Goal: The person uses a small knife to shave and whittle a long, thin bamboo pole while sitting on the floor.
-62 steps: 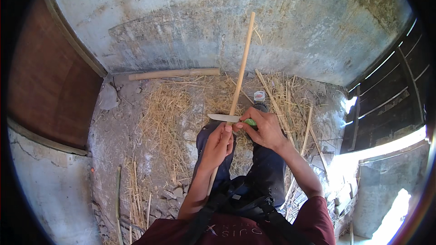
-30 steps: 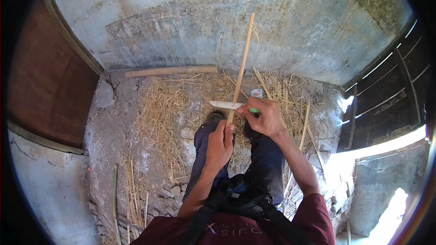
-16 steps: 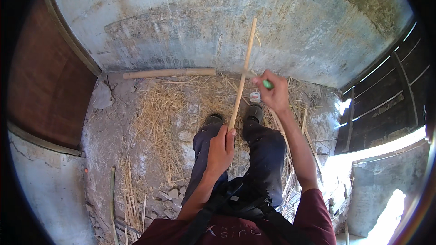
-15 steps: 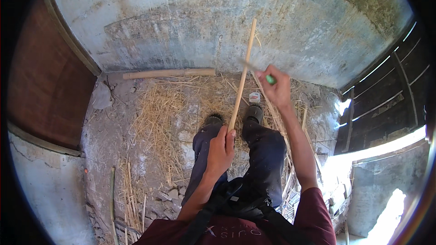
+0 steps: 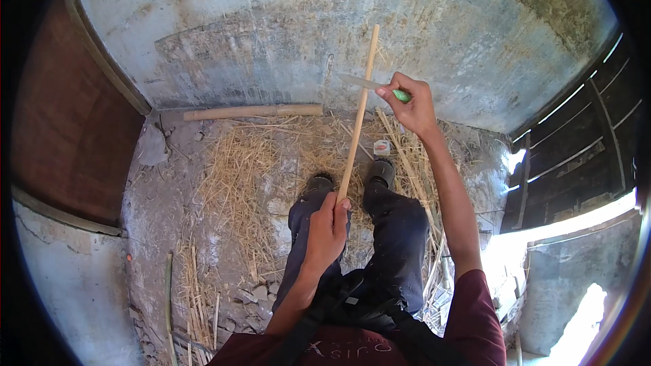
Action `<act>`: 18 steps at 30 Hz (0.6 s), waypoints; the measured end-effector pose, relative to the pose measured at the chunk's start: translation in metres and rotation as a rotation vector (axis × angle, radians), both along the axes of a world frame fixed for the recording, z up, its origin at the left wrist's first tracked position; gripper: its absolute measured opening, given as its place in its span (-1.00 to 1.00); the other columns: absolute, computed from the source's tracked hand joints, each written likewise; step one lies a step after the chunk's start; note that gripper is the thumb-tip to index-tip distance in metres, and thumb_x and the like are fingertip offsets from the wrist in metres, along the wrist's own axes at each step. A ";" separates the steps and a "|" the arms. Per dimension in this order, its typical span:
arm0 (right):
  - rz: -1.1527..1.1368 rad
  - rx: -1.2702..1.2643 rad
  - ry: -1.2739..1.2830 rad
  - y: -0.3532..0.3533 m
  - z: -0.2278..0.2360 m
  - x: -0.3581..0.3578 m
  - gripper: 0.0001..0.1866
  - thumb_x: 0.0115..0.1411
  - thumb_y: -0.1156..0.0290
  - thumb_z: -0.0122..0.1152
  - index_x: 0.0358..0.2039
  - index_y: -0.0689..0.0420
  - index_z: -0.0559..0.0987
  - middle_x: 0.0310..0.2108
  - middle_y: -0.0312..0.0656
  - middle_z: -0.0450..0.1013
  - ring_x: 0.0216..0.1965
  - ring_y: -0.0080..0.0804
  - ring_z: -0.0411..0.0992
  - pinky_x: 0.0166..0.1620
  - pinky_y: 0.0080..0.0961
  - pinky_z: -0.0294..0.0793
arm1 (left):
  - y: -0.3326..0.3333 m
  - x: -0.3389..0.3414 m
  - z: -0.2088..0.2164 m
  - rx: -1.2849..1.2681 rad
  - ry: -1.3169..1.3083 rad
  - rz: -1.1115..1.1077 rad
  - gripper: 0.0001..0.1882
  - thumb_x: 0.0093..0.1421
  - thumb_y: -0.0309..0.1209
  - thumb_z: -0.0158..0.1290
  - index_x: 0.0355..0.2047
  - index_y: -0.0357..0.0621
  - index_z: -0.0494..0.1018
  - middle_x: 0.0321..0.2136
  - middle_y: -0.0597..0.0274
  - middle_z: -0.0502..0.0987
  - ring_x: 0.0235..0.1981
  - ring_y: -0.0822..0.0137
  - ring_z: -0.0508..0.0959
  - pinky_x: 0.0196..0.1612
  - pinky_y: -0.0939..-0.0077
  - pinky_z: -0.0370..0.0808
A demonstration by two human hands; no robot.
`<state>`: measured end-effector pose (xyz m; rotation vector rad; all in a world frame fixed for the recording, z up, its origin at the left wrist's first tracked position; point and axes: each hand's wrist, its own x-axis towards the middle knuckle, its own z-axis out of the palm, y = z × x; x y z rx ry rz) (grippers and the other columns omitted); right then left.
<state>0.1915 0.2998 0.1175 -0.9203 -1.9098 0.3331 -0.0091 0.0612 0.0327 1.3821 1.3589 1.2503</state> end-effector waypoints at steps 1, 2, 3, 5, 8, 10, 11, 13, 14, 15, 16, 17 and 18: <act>-0.023 -0.001 -0.027 0.004 0.002 0.003 -0.68 0.28 0.33 0.49 -0.43 0.22 0.52 -0.62 -0.15 0.43 -0.54 -0.44 0.23 -0.41 -0.41 0.32 | 0.000 0.002 0.001 -0.002 0.003 0.003 -0.75 0.58 -0.32 -0.04 -0.22 -0.25 0.38 -0.68 0.07 0.36 -0.70 0.25 0.40 -0.56 0.26 0.28; -0.045 -0.003 -0.053 0.011 0.005 0.007 -0.68 0.28 0.32 0.49 -0.43 0.21 0.52 -0.62 -0.15 0.42 -0.54 -0.45 0.22 -0.41 -0.41 0.31 | 0.001 0.003 0.001 -0.004 0.007 0.008 -0.75 0.58 -0.33 -0.04 -0.23 -0.25 0.38 -0.68 0.06 0.36 -0.70 0.24 0.40 -0.56 0.26 0.28; -0.067 -0.004 -0.079 0.017 0.008 0.011 -0.68 0.29 0.32 0.49 -0.43 0.21 0.52 -0.62 -0.15 0.41 -0.54 -0.45 0.21 -0.41 -0.41 0.30 | 0.001 0.005 -0.001 0.010 0.006 0.004 -0.75 0.58 -0.33 -0.04 -0.22 -0.25 0.38 -0.68 0.06 0.36 -0.70 0.23 0.40 -0.56 0.26 0.28; -0.056 -0.011 -0.079 0.033 0.010 0.018 -0.67 0.28 0.31 0.49 -0.43 0.20 0.51 -0.63 -0.15 0.41 -0.55 -0.46 0.21 -0.42 -0.41 0.30 | 0.002 0.009 -0.006 0.041 0.001 0.001 -0.76 0.58 -0.33 -0.04 -0.22 -0.25 0.38 -0.68 0.05 0.37 -0.70 0.20 0.41 -0.56 0.24 0.29; -0.015 -0.011 -0.061 0.050 0.011 0.016 -0.65 0.28 0.27 0.49 -0.44 0.19 0.51 -0.64 -0.16 0.38 -0.56 -0.42 0.20 -0.42 -0.39 0.29 | 0.000 0.007 -0.004 -0.043 -0.024 -0.002 -0.77 0.58 -0.35 -0.05 -0.23 -0.22 0.44 -0.60 0.29 0.41 -0.58 0.51 0.37 -0.49 0.46 0.32; -0.013 -0.004 -0.074 0.056 0.010 0.011 -0.63 0.28 0.23 0.49 -0.44 0.18 0.50 -0.64 -0.15 0.37 -0.57 -0.37 0.22 -0.42 -0.36 0.29 | 0.002 0.006 -0.004 -0.010 -0.013 0.006 -0.77 0.58 -0.35 -0.05 -0.21 -0.24 0.42 -0.63 0.15 0.42 -0.63 0.28 0.45 -0.50 0.32 0.35; -0.027 0.002 -0.097 0.058 0.009 0.008 -0.62 0.28 0.22 0.49 -0.44 0.18 0.50 -0.64 -0.15 0.36 -0.57 -0.34 0.23 -0.42 -0.35 0.30 | 0.003 0.005 -0.004 0.007 -0.006 0.010 -0.77 0.58 -0.34 -0.05 -0.20 -0.25 0.41 -0.65 0.08 0.43 -0.66 0.16 0.50 -0.51 0.24 0.37; -0.046 0.009 -0.123 0.062 0.009 0.005 -0.62 0.28 0.19 0.49 -0.45 0.17 0.50 -0.63 -0.13 0.36 -0.57 -0.27 0.25 -0.43 -0.32 0.30 | 0.003 0.003 -0.003 -0.011 -0.011 0.010 -0.78 0.58 -0.36 -0.06 -0.20 -0.25 0.41 -0.64 0.08 0.44 -0.65 0.15 0.51 -0.50 0.25 0.39; -0.051 0.011 -0.127 0.064 0.009 0.004 -0.61 0.28 0.18 0.49 -0.45 0.16 0.50 -0.63 -0.13 0.37 -0.58 -0.24 0.26 -0.43 -0.30 0.30 | 0.003 0.002 -0.002 -0.020 -0.014 0.010 -0.78 0.58 -0.36 -0.06 -0.19 -0.25 0.42 -0.63 0.08 0.45 -0.64 0.15 0.52 -0.49 0.25 0.40; -0.054 0.013 -0.131 0.065 0.009 0.003 -0.61 0.28 0.17 0.49 -0.45 0.16 0.50 -0.62 -0.12 0.37 -0.58 -0.20 0.27 -0.43 -0.29 0.31 | 0.003 0.001 -0.003 -0.013 -0.012 0.013 -0.79 0.58 -0.37 -0.06 -0.19 -0.25 0.42 -0.63 0.08 0.45 -0.64 0.15 0.53 -0.49 0.25 0.40; -0.071 0.013 -0.159 0.066 0.009 0.001 -0.62 0.27 0.17 0.49 -0.45 0.16 0.51 -0.62 -0.11 0.38 -0.57 -0.19 0.29 -0.43 -0.27 0.32 | 0.003 -0.001 -0.005 -0.006 -0.011 0.019 -0.79 0.58 -0.37 -0.06 -0.19 -0.24 0.42 -0.62 0.08 0.45 -0.64 0.15 0.53 -0.49 0.25 0.40; -0.086 0.012 -0.186 0.068 0.009 -0.002 -0.62 0.27 0.18 0.49 -0.44 0.16 0.51 -0.62 -0.11 0.38 -0.57 -0.17 0.32 -0.42 -0.26 0.34 | 0.003 -0.002 -0.006 0.000 -0.009 0.026 -0.80 0.58 -0.38 -0.07 -0.19 -0.24 0.42 -0.62 0.08 0.45 -0.64 0.15 0.54 -0.49 0.25 0.40; -0.099 0.012 -0.212 0.069 0.009 -0.006 -0.63 0.27 0.18 0.48 -0.44 0.16 0.52 -0.61 -0.10 0.38 -0.56 -0.15 0.34 -0.42 -0.25 0.36 | 0.003 -0.005 -0.008 0.007 -0.008 0.030 -0.80 0.57 -0.38 -0.06 -0.19 -0.24 0.42 -0.62 0.08 0.45 -0.63 0.14 0.54 -0.49 0.25 0.40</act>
